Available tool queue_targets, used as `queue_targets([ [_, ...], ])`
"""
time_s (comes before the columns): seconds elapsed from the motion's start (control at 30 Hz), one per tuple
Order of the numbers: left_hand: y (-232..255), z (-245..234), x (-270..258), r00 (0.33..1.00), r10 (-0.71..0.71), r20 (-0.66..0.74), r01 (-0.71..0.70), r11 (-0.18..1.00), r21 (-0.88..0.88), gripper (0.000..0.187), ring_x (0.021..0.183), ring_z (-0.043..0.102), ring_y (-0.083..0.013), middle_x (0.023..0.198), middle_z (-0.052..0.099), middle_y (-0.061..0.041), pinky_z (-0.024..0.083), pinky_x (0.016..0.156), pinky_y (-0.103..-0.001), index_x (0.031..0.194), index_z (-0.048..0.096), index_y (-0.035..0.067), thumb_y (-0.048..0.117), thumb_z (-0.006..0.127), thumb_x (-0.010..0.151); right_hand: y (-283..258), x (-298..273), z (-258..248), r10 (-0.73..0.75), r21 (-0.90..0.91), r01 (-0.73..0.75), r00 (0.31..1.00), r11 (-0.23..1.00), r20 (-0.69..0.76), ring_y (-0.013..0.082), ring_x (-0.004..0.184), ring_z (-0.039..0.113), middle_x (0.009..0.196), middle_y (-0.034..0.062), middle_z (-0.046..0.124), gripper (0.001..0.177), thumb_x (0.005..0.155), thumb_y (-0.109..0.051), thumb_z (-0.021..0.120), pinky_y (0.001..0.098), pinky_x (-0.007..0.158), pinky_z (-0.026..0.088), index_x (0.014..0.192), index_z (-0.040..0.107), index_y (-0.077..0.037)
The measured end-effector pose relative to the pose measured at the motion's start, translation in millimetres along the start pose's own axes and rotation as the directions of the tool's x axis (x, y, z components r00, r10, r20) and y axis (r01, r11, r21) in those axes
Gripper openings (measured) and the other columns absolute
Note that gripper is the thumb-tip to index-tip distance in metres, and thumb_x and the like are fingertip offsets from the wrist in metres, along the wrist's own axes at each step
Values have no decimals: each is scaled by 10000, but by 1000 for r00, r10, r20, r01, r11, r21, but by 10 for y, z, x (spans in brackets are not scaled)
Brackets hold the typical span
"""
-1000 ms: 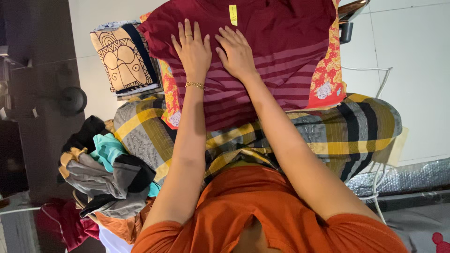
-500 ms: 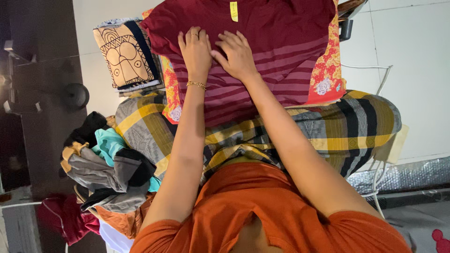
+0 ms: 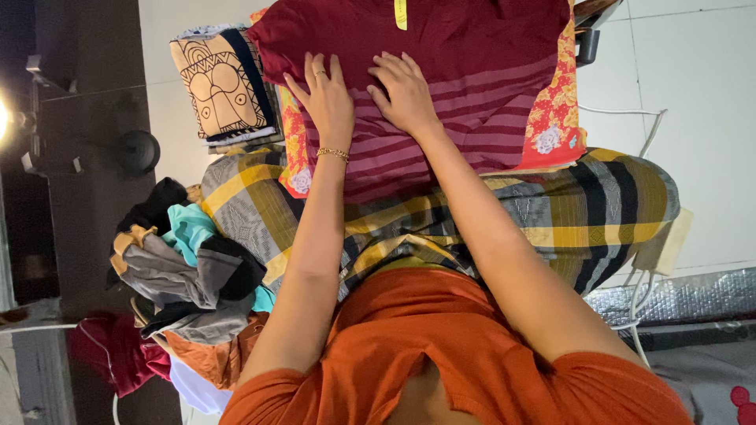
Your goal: The person folds a dark blue patterned cloth and places it aside. They then pick up a maroon striped t-shirt, unfold it, and iron it on a floral cushion using a handheld iron. The person irons both the front and back of the shirt, smoothing it out before folding it.
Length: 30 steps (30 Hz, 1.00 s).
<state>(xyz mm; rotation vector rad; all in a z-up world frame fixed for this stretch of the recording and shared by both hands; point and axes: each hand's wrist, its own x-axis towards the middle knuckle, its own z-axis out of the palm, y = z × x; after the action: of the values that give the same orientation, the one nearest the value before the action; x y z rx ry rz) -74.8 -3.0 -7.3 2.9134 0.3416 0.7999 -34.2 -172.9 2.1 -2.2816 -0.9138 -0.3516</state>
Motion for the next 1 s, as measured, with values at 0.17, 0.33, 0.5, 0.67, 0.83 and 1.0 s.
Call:
queue_targets([
  [0.17, 82, -112, 32, 965, -253, -68, 261, 950, 171, 626, 1451, 301, -449, 1535, 387, -241, 208, 1102, -700, 1406, 572, 59, 91, 592, 781, 6, -6, -4, 16, 13, -16, 1000, 1000, -1, 308, 1392, 516, 1395, 146, 647, 298, 1008, -241, 689, 511, 1220, 292, 1219, 713, -32],
  [0.33, -5, 15, -6, 948, -319, -4, 316, 936, 153, 574, 1323, 432, -400, 1556, 368, -261, 365, 1005, -550, 1420, 550, 51, 214, 642, 877, 13, -4, 16, 6, 16, -5, 1000, 1000, -22, 308, 1386, 524, 1391, 142, 652, 291, 1008, -232, 698, 516, 1218, 299, 1222, 713, -35],
  [0.5, 5, 14, -5, 959, -281, -44, 284, 934, 216, 553, 1175, 509, -350, 1516, 424, -208, 406, 931, -483, 1383, 578, 84, 216, 678, 855, 43, -18, 40, -2, 24, 3, 1000, 1000, -30, 318, 1380, 527, 1389, 148, 650, 286, 1011, -224, 704, 517, 1215, 297, 1217, 715, -27],
  [0.67, 38, -121, 22, 956, -293, -22, 290, 928, 235, 657, 1045, 532, -323, 1500, 432, -186, 419, 815, -425, 1374, 594, 98, 163, 716, 732, 205, -44, 80, 85, -52, -95, 982, 994, -170, 335, 1315, 557, 1303, 144, 679, 207, 975, -226, 724, 508, 1148, 364, 1092, 750, -57],
  [0.83, 17, -53, 23, 969, -230, -84, 242, 953, 183, 528, 1007, 560, -317, 1457, 444, -194, 519, 784, -379, 1356, 589, 66, 22, 662, 835, 442, -105, 4, 318, -31, -337, 912, 941, -258, 328, 1205, 591, 1215, 153, 680, 174, 959, -223, 712, 474, 1032, 449, 1010, 734, -58],
  [1.0, -4, 24, 73, 976, -218, 27, 215, 972, 92, 305, 982, 614, -291, 1275, 499, -167, 588, 732, -335, 1233, 599, 26, -24, 611, 933, 729, 51, -123, 312, 34, -324, 868, 945, -387, 341, 1064, 689, 1139, 146, 691, 127, 1066, -150, 622, 459, 926, 555, 1097, 657, -32],
])
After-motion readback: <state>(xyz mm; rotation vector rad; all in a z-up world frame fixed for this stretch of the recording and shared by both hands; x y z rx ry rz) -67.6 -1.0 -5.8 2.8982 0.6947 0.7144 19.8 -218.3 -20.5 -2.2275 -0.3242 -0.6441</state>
